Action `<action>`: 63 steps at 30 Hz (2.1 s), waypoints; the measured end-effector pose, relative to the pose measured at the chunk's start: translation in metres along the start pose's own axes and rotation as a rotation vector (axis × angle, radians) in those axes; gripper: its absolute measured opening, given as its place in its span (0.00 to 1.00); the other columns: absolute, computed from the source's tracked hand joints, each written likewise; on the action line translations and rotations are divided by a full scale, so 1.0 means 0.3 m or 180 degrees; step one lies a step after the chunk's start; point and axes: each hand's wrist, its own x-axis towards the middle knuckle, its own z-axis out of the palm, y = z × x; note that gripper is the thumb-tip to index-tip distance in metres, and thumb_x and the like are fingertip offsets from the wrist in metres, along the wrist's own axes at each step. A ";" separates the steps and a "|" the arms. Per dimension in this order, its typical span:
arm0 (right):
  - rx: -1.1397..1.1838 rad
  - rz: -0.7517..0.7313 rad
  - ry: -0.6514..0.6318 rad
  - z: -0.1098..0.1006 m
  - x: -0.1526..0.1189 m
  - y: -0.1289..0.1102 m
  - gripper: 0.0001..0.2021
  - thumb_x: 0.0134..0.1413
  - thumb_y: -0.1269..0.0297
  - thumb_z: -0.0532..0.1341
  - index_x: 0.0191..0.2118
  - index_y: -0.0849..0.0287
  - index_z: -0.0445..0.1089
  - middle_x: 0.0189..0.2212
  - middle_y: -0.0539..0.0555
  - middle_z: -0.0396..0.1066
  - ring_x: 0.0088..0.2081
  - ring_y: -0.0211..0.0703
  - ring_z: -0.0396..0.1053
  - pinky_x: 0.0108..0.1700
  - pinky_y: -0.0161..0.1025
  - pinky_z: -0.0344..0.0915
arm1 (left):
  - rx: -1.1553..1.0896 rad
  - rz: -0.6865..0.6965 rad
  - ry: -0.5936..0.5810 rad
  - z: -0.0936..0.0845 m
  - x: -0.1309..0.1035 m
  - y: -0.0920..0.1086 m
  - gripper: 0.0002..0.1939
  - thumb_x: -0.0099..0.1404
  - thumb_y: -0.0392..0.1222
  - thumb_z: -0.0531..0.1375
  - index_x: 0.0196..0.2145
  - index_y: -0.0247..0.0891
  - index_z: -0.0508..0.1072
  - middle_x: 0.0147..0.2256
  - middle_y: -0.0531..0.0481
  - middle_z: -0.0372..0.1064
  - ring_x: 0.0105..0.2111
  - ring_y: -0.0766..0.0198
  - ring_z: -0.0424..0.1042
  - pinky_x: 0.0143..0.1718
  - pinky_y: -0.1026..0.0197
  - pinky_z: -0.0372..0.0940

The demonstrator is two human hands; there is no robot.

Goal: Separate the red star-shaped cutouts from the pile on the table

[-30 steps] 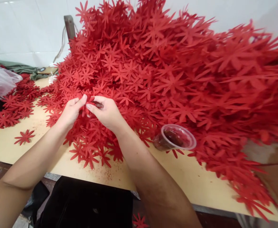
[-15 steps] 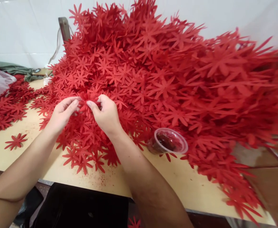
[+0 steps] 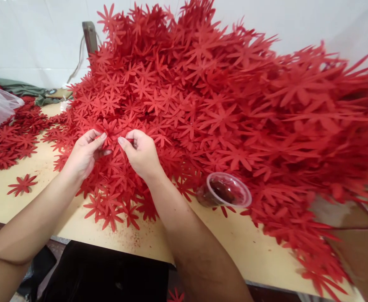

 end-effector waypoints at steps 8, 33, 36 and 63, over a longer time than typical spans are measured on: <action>-0.0221 -0.0085 0.0287 0.011 0.000 -0.002 0.11 0.45 0.62 0.63 0.22 0.58 0.60 0.17 0.44 0.56 0.21 0.29 0.54 0.27 0.33 0.55 | -0.0315 -0.0347 0.0186 0.003 -0.001 -0.002 0.08 0.59 0.32 0.59 0.25 0.34 0.62 0.21 0.59 0.63 0.22 0.76 0.66 0.31 0.68 0.70; 0.0143 -0.0136 0.0041 -0.001 -0.002 0.011 0.16 0.43 0.53 0.65 0.27 0.57 0.61 0.21 0.45 0.63 0.22 0.30 0.60 0.26 0.33 0.62 | -0.0087 -0.0504 -0.0077 0.030 -0.029 0.007 0.05 0.51 0.38 0.60 0.28 0.37 0.66 0.20 0.58 0.61 0.19 0.73 0.60 0.22 0.69 0.56; 0.0276 0.0031 -0.0023 0.006 -0.005 0.013 0.16 0.41 0.55 0.66 0.29 0.57 0.60 0.20 0.43 0.63 0.18 0.29 0.59 0.20 0.31 0.59 | 0.0262 -0.0069 -0.0237 0.031 -0.027 -0.011 0.10 0.49 0.40 0.66 0.24 0.36 0.68 0.18 0.59 0.60 0.19 0.76 0.56 0.21 0.69 0.53; -0.0290 -0.0323 0.0324 0.010 -0.004 -0.003 0.26 0.41 0.35 0.59 0.22 0.56 0.58 0.15 0.44 0.53 0.19 0.30 0.51 0.22 0.34 0.51 | -0.0275 0.0090 0.0478 0.041 -0.007 -0.036 0.04 0.52 0.34 0.62 0.25 0.35 0.69 0.19 0.60 0.63 0.19 0.76 0.60 0.25 0.70 0.58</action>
